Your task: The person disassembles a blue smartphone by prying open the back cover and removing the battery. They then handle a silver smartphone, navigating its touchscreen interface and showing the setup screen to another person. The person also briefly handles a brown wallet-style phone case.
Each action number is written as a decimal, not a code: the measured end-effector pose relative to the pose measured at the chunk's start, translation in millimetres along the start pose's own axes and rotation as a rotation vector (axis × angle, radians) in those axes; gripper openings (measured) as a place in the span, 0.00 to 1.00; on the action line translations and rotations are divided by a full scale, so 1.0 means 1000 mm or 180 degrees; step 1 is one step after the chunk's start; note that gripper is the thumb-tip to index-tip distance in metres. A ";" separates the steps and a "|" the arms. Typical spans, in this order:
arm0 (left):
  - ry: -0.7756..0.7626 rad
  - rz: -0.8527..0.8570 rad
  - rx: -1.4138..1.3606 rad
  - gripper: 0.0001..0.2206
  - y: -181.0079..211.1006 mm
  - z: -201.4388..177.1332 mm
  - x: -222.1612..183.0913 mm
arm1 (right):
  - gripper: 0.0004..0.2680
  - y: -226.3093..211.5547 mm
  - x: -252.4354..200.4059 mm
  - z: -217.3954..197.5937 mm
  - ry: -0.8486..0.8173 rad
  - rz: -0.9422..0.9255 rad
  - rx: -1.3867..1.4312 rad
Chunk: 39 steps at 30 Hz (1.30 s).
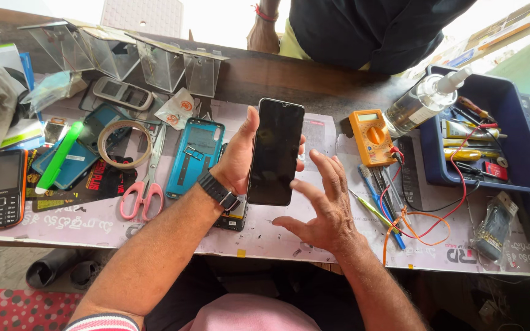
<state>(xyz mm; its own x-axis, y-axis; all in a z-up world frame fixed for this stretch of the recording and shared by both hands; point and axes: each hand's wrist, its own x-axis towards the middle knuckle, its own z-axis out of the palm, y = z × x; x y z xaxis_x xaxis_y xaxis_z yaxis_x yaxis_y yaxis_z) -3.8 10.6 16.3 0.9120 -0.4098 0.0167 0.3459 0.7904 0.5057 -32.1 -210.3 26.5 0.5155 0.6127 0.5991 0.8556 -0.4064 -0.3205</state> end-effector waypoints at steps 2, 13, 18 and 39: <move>-0.0203 -0.0058 -0.0110 0.45 0.001 -0.004 0.003 | 0.25 0.000 -0.001 0.000 -0.0024 -0.0123 -0.0005; -0.0499 -0.0256 -0.0301 0.44 -0.003 -0.016 0.006 | 0.25 0.007 -0.007 0.017 0.0142 -0.0256 -0.0024; -0.0268 -0.0228 -0.0110 0.44 -0.006 -0.013 0.006 | 0.39 0.017 -0.011 0.021 0.1038 0.1279 0.0681; 0.0140 0.0924 0.0151 0.43 -0.012 -0.004 0.005 | 0.17 -0.033 0.019 0.033 0.0582 0.0153 0.0150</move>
<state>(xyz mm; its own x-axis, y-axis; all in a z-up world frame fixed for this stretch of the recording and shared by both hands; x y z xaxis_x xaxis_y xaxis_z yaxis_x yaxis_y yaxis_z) -2.6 0.7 7.3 0.9803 -0.1487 0.1297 0.0593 0.8490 0.5250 -48.5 -162.7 23.8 0.5423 0.4583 0.7042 0.8337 -0.3973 -0.3835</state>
